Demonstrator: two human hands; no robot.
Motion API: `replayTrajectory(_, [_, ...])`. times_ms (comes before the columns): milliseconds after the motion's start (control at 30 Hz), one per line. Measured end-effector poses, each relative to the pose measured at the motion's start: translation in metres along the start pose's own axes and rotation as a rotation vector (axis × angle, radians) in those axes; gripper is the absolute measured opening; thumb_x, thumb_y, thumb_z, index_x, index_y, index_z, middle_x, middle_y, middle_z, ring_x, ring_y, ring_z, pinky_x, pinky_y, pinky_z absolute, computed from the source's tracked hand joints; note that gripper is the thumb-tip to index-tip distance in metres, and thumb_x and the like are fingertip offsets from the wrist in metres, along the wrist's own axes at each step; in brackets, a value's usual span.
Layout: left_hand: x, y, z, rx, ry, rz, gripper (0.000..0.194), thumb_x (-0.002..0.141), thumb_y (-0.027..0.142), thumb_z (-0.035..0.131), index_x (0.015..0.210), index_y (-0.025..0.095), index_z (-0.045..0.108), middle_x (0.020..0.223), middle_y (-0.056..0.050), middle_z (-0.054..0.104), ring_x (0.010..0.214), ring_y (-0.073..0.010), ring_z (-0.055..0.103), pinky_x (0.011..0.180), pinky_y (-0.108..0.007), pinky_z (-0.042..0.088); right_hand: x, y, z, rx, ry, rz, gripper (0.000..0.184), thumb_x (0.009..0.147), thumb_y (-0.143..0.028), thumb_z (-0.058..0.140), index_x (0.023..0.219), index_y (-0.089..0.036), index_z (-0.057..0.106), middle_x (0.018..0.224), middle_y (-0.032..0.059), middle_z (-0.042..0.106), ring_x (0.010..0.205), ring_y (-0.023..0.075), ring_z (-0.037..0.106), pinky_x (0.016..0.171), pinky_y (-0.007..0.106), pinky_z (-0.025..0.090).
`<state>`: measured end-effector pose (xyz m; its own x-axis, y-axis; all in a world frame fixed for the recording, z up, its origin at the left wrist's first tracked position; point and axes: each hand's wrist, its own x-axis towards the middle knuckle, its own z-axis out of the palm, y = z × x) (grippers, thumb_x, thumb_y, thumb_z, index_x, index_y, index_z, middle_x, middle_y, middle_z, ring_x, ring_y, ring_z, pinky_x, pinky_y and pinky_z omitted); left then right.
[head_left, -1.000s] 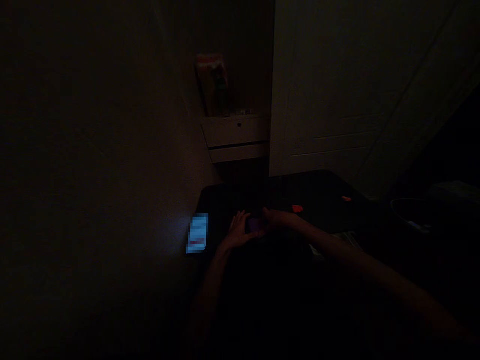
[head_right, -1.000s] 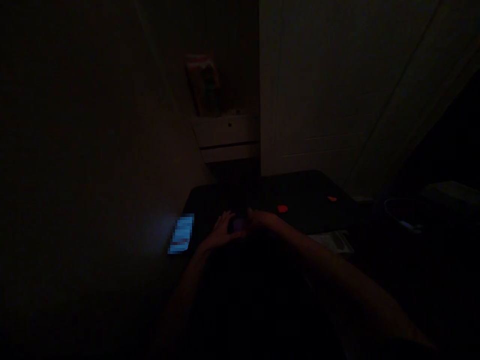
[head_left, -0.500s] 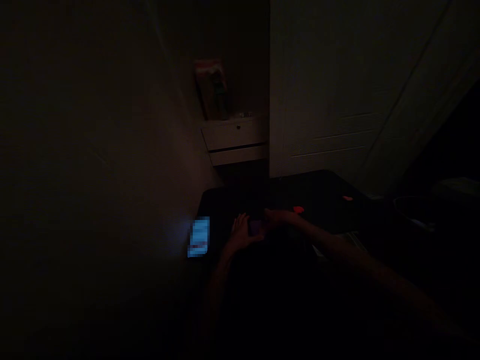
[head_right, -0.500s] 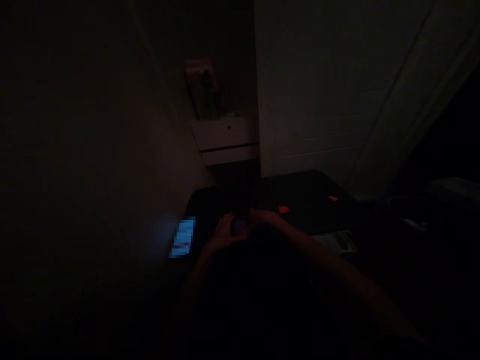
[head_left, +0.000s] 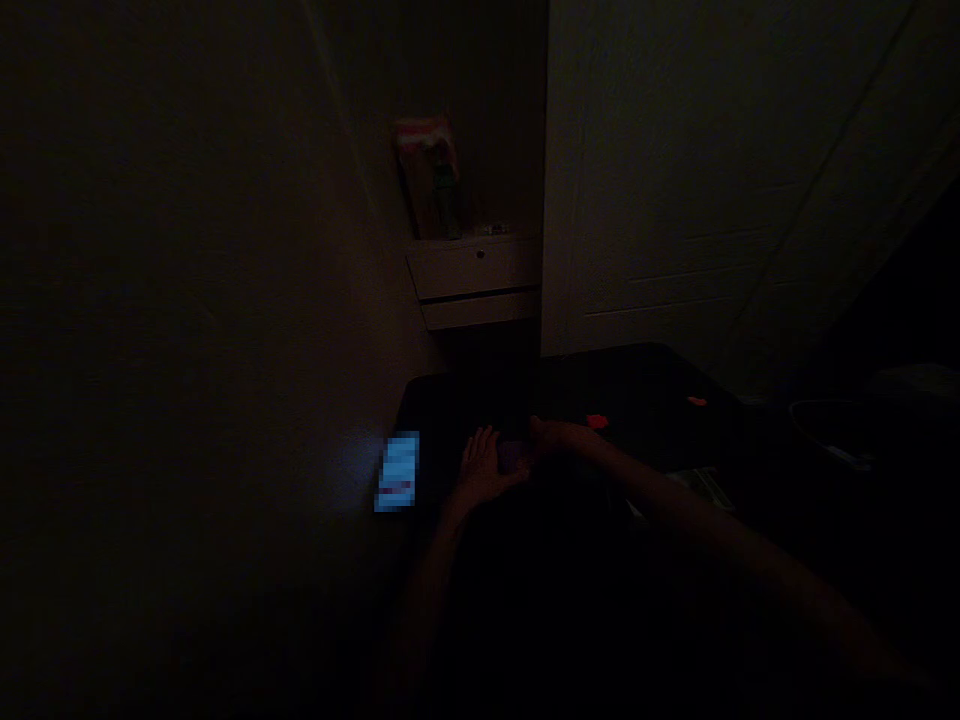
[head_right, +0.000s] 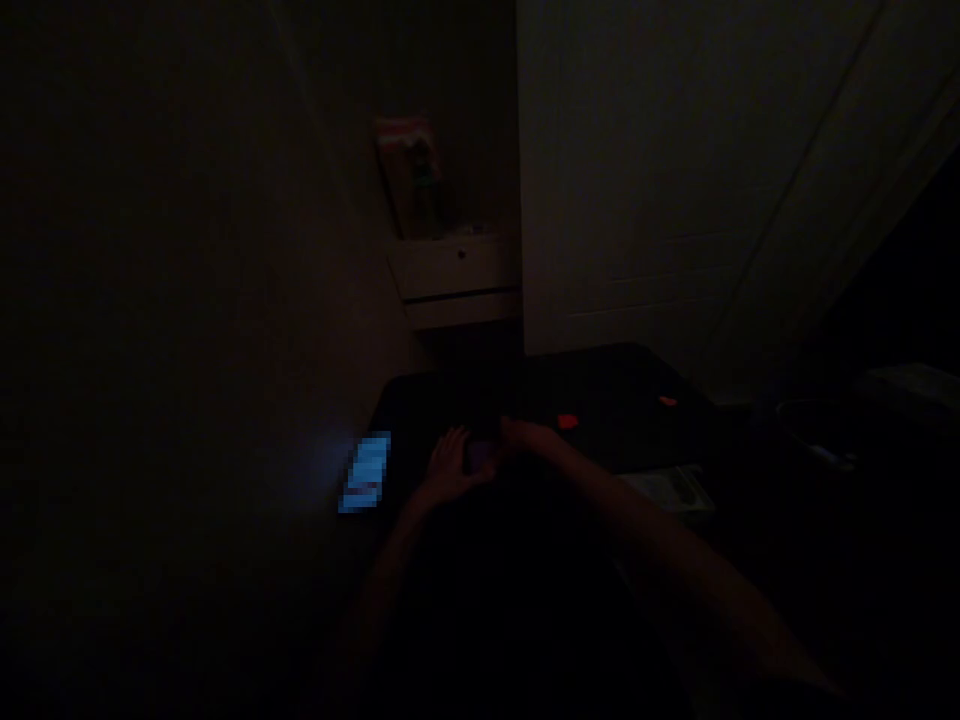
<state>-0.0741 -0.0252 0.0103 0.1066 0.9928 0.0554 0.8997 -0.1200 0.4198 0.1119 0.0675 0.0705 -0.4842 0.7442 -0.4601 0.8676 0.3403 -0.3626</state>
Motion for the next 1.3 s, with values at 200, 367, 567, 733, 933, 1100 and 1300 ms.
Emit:
replayTrajectory(200, [0.003,-0.004,0.0,-0.049,-0.047,-0.028,0.103,0.077,0.069,0.067,0.155,0.012,0.033,0.169,-0.02,0.021,0.158,-0.0355,0.012,0.128,-0.052,0.012,-0.003,0.003,-0.011,0.035,-0.016,-0.03,0.068,0.073,-0.077,0.071,0.106,-0.018,0.069,0.1,0.0128,0.076,0.089,0.0286,0.072,0.067,0.032,0.052])
replayTrajectory(367, [-0.004,0.001,-0.001,-0.017,-0.009,0.013,0.096,0.081,0.071,0.06,0.154,0.013,0.035,0.168,-0.018,0.025,0.158,-0.0329,0.013,0.129,-0.049,0.009,-0.001,0.004,-0.01,-0.017,0.047,-0.002,0.055,0.079,-0.068,0.072,0.099,-0.017,0.072,0.096,0.0133,0.077,0.09,0.0281,0.072,0.067,0.03,0.051])
replayTrajectory(567, [-0.006,0.012,0.0,-0.016,0.037,-0.056,0.1,0.082,0.079,0.052,0.155,0.013,0.034,0.167,-0.018,0.028,0.157,-0.0339,0.017,0.128,-0.049,0.013,0.0,0.01,0.002,-0.04,0.148,-0.005,0.063,0.081,-0.06,0.076,0.125,-0.016,0.064,0.125,0.0169,0.071,0.112,0.0307,0.069,0.085,0.032,0.052])
replayTrajectory(733, [-0.005,0.018,0.003,0.038,0.083,-0.058,0.104,0.08,0.082,0.052,0.154,0.012,0.035,0.166,-0.019,0.03,0.156,-0.0359,0.019,0.128,-0.05,0.011,0.005,0.012,0.006,-0.065,0.162,0.019,0.062,0.084,-0.06,0.074,0.127,-0.017,0.061,0.124,0.0181,0.071,0.115,0.0329,0.068,0.089,0.035,0.052])
replayTrajectory(933, [-0.007,0.017,0.006,0.043,0.119,-0.046,0.098,0.08,0.078,0.058,0.152,0.014,0.039,0.164,-0.019,0.034,0.155,-0.0368,0.023,0.127,-0.052,0.012,0.004,0.014,0.009,-0.057,0.213,0.019,0.058,0.085,-0.057,0.073,0.126,-0.017,0.059,0.124,0.019,0.07,0.112,0.0346,0.068,0.087,0.038,0.051])
replayTrajectory(1100, [-0.01,0.008,0.011,-0.047,0.28,-0.043,0.085,0.078,0.067,0.07,0.144,0.019,0.049,0.149,-0.014,0.051,0.14,-0.0337,0.044,0.117,-0.047,0.035,-0.009,0.028,0.022,0.031,0.328,-0.093,0.032,0.098,-0.049,0.057,0.119,-0.025,0.064,0.12,0.0076,0.073,0.109,0.0263,0.069,0.087,0.032,0.05])
replayTrajectory(1300, [-0.013,-0.002,0.007,-0.208,0.319,0.067,0.046,0.084,0.05,0.073,0.123,0.025,0.067,0.129,-0.005,0.068,0.124,-0.026,0.058,0.114,-0.044,0.039,-0.014,0.045,0.046,0.198,0.488,-0.259,0.026,0.103,-0.035,0.047,0.116,-0.024,0.066,0.118,0.0048,0.073,0.107,0.021,0.067,0.091,0.03,0.049])
